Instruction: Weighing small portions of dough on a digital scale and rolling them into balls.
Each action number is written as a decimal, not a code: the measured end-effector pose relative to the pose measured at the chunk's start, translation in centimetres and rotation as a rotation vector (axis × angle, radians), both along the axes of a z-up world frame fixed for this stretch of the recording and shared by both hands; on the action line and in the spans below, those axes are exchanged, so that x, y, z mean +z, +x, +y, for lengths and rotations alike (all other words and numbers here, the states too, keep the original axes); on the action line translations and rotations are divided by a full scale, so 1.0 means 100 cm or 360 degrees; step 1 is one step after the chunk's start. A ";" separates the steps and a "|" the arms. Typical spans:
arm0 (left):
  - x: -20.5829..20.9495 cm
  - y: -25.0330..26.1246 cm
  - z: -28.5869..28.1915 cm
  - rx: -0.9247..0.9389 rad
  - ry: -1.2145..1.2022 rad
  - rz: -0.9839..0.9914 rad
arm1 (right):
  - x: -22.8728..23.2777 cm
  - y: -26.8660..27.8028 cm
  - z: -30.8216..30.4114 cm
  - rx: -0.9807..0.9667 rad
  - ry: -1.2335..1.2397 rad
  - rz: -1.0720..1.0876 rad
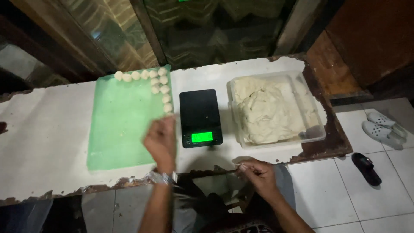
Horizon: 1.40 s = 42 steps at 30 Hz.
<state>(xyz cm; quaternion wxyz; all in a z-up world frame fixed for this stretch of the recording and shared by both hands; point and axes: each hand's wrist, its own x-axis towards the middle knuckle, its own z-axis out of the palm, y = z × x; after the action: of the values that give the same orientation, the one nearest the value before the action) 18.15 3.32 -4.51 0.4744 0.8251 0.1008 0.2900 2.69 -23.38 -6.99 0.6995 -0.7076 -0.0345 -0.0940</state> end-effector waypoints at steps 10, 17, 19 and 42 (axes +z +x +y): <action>0.042 -0.098 -0.128 -0.1158 0.0100 -0.0417 | 0.035 -0.012 -0.049 -0.0396 -0.0170 0.0142; 0.034 -0.080 -0.171 -0.1371 0.0278 -0.0710 | 0.115 0.039 -0.110 -0.0643 -0.1082 -0.0191; 0.014 -0.077 -0.175 -0.1336 0.0294 -0.0828 | 0.114 0.057 -0.118 -0.0511 -0.1213 -0.0194; 0.016 -0.074 -0.169 -0.1424 0.0215 -0.0998 | 0.088 0.121 -0.084 -0.0447 -0.1702 0.0243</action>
<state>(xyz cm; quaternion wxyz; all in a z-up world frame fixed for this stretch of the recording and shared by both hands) 10.74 -13.62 -2.92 0.5046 0.6902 -0.4246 0.2978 14.79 -31.78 1.84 0.2242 -0.9666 0.0681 -0.1041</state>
